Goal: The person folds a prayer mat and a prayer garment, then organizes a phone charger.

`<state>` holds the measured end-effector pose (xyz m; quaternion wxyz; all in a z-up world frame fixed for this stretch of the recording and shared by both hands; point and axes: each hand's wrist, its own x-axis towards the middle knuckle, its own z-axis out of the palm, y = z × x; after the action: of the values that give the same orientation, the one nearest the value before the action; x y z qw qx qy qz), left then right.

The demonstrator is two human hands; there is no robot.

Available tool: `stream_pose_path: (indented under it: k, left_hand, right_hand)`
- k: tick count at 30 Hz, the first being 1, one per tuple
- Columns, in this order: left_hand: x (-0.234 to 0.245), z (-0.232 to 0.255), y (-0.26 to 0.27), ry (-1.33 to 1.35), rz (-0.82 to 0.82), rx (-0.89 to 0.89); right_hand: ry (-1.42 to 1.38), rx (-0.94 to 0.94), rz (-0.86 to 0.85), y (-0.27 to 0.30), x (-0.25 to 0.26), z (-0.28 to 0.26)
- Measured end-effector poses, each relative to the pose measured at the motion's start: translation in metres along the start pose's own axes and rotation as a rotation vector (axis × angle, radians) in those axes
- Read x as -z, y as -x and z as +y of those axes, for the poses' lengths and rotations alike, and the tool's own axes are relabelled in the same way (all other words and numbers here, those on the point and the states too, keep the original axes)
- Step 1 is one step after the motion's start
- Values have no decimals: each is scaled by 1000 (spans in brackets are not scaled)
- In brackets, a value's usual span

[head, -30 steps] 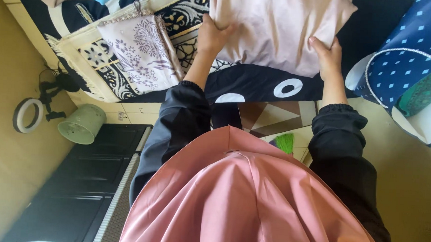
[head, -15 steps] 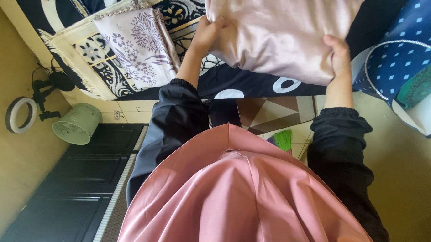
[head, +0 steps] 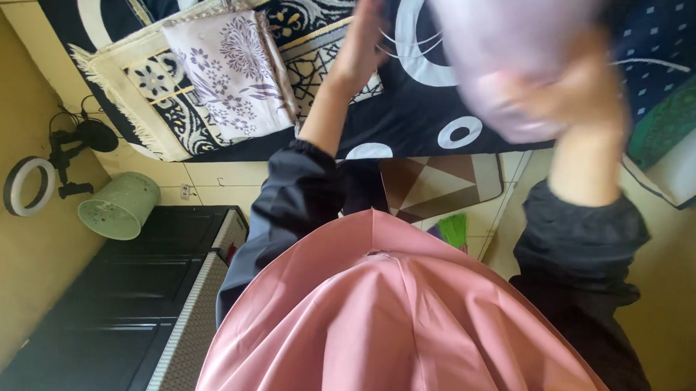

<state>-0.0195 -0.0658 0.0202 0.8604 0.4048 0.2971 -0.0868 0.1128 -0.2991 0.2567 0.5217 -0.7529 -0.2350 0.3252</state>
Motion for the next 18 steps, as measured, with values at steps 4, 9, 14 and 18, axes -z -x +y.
stream_pose_path:
  k: [4, 9, 14, 18]
  left_hand:
    - [18, 38, 56, 658, -317, 293]
    - [71, 19, 98, 480, 79, 388]
    - [120, -26, 106, 489, 53, 501]
    - [144, -48, 98, 151, 85, 491]
  right_hand:
    - [294, 108, -329, -23, -82, -38]
    - [515, -76, -617, 21, -183, 88]
    - [599, 63, -645, 51, -222, 118]
    - [651, 111, -665, 55, -226, 112]
